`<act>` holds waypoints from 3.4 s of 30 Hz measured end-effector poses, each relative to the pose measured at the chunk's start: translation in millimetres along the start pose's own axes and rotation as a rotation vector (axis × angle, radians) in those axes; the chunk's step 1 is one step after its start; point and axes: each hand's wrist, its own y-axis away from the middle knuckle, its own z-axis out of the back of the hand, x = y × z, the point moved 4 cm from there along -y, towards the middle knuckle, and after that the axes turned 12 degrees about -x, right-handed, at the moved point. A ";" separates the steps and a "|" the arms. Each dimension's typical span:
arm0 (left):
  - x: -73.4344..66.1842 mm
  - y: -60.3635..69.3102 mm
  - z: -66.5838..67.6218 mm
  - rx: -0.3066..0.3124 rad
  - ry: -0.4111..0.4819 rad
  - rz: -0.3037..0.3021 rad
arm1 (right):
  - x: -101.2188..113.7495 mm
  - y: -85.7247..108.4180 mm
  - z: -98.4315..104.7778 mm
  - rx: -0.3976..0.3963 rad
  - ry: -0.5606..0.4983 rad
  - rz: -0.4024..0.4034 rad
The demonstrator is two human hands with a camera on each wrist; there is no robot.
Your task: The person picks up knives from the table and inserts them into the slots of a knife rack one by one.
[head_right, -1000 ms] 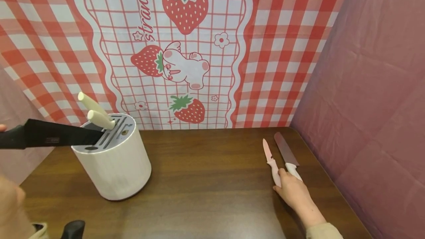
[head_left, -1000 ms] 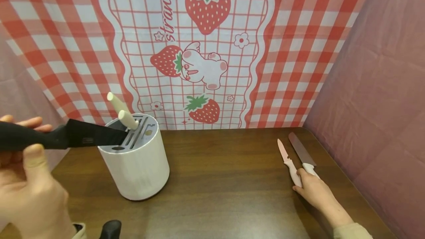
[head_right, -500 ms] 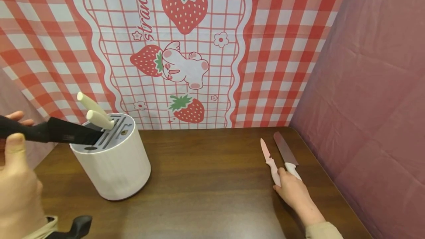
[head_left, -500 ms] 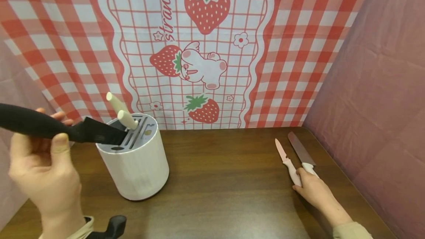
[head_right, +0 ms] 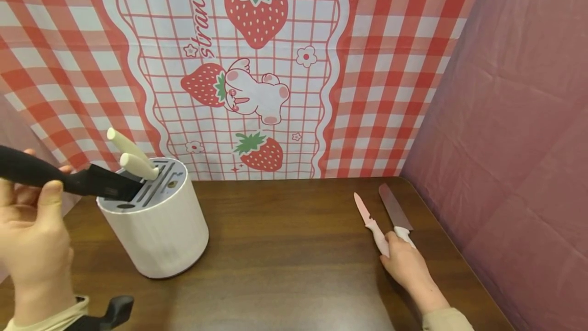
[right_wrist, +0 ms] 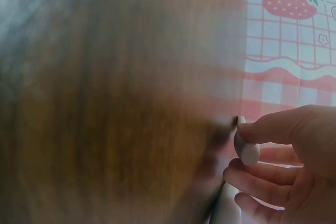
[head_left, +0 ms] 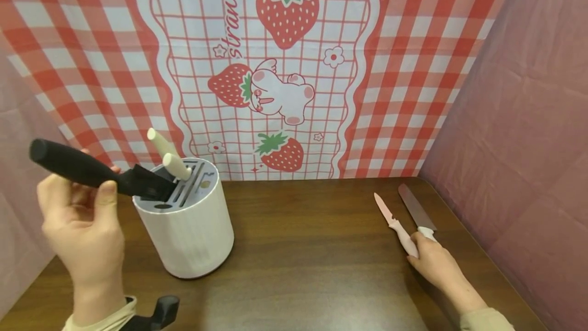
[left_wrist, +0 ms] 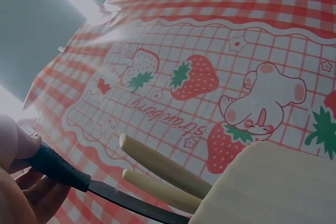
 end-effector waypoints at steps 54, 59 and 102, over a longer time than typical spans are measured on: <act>59.1 9.3 4.6 0.220 -0.577 0.060 | 2.1 -5.2 21.1 -0.320 -0.062 -0.013; 61.8 10.7 2.2 0.250 -0.587 0.084 | 2.6 -5.7 20.9 -0.323 -0.062 -0.015; 56.0 10.8 6.4 0.217 -0.591 0.058 | 3.8 -11.9 34.4 -0.383 -0.061 -0.001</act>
